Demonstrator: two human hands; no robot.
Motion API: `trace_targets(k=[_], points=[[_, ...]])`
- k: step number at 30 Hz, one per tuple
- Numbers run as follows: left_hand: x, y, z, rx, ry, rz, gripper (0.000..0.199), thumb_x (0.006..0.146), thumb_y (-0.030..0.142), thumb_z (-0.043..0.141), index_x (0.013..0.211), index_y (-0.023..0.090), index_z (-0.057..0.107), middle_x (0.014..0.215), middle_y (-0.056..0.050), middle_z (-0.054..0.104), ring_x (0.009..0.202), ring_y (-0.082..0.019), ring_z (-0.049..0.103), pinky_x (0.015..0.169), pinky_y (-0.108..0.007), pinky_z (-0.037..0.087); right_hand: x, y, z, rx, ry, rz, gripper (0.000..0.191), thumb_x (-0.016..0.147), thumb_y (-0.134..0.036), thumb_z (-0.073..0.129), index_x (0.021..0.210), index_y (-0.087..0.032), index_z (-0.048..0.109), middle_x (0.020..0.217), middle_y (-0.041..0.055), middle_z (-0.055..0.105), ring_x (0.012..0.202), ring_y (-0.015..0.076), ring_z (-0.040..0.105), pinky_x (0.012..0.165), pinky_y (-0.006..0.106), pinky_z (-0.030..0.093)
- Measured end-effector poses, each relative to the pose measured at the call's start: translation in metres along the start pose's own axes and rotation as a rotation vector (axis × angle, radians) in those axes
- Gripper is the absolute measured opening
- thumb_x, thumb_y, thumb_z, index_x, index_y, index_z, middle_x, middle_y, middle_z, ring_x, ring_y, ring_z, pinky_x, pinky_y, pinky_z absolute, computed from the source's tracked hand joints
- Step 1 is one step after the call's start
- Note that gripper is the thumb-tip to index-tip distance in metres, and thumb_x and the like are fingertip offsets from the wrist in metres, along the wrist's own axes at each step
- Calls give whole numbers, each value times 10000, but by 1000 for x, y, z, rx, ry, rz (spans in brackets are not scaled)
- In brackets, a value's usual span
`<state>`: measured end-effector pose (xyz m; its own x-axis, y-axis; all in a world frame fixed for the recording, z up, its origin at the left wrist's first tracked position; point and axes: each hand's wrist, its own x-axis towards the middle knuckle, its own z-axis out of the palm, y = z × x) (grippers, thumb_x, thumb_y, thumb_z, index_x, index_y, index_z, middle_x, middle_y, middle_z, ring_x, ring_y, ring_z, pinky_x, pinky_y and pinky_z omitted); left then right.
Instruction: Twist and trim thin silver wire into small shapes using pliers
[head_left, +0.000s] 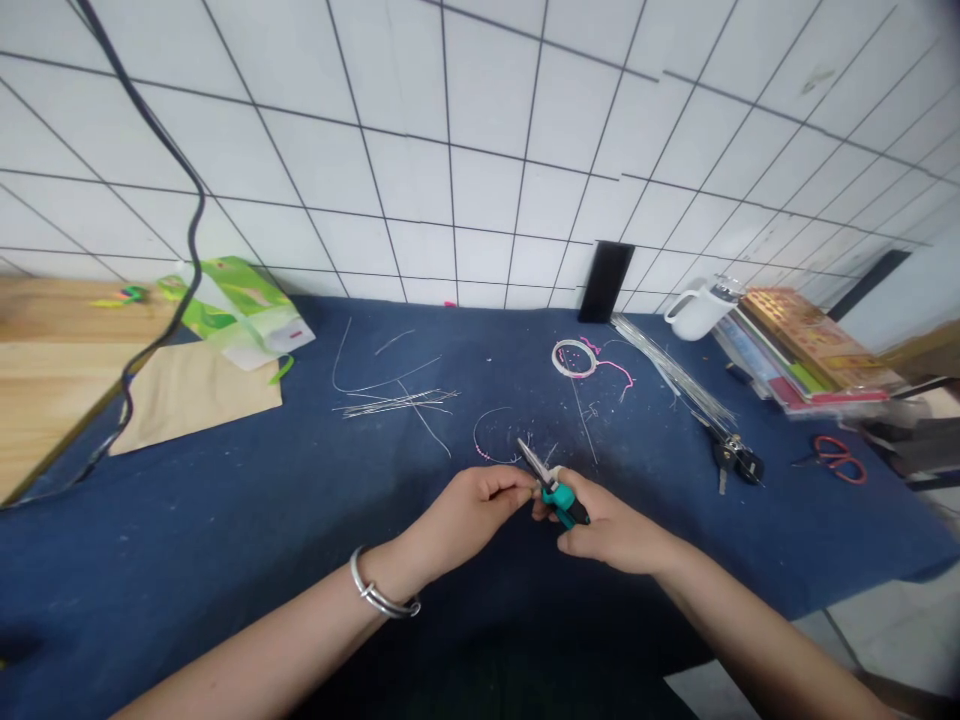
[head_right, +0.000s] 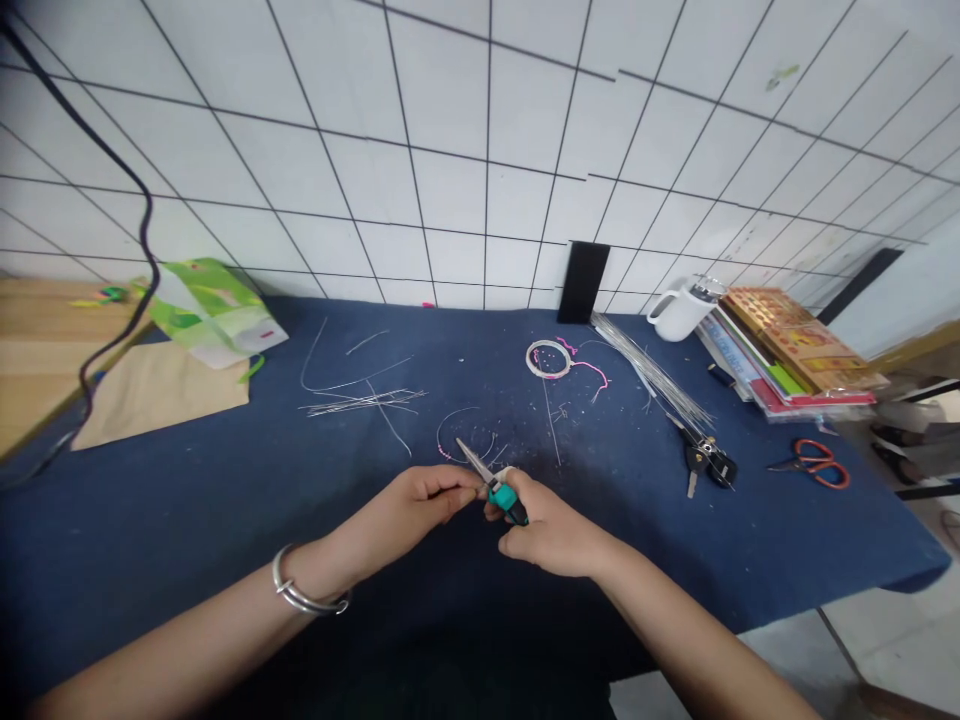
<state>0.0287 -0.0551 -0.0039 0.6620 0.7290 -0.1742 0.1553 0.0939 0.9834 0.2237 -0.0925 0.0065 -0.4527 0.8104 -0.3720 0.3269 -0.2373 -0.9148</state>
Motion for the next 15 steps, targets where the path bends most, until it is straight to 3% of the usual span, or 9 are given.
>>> trace_targets(k=[5, 9, 12, 15], points=[[-3, 1, 0, -120, -6, -45, 218, 823, 295, 459, 832, 188, 649, 693, 8, 551, 572, -92, 377, 540, -218, 300, -3, -2, -3, 166, -16, -12, 448, 624, -78, 562, 1049, -207, 510, 976, 29, 560, 948, 193, 519, 888, 403, 373], [-3, -5, 0, -199, 30, -131, 236, 814, 348, 477, 911, 189, 622, 581, 44, 416, 493, -70, 295, 459, -199, 209, -7, 2, -18, 518, 47, -72, 465, 610, -174, 570, 1071, -185, 510, 1005, 80, 574, 991, 261, 534, 887, 474, 380], [-1, -10, 0, -246, 54, -155, 252, 815, 368, 471, 933, 186, 600, 585, 52, 403, 455, -53, 257, 439, -196, 178, -10, 5, -28, 737, 52, 1, 416, 653, -246, 497, 1063, -174, 507, 1054, 119, 569, 1014, 303, 539, 832, 529, 409], [1, -14, -1, -276, 87, -159, 258, 808, 381, 477, 926, 177, 583, 614, 46, 436, 439, -42, 257, 426, -192, 167, -13, 6, -30, 765, -10, 52, 460, 636, -257, 473, 1087, -167, 486, 1067, 132, 575, 1007, 307, 555, 822, 547, 408]])
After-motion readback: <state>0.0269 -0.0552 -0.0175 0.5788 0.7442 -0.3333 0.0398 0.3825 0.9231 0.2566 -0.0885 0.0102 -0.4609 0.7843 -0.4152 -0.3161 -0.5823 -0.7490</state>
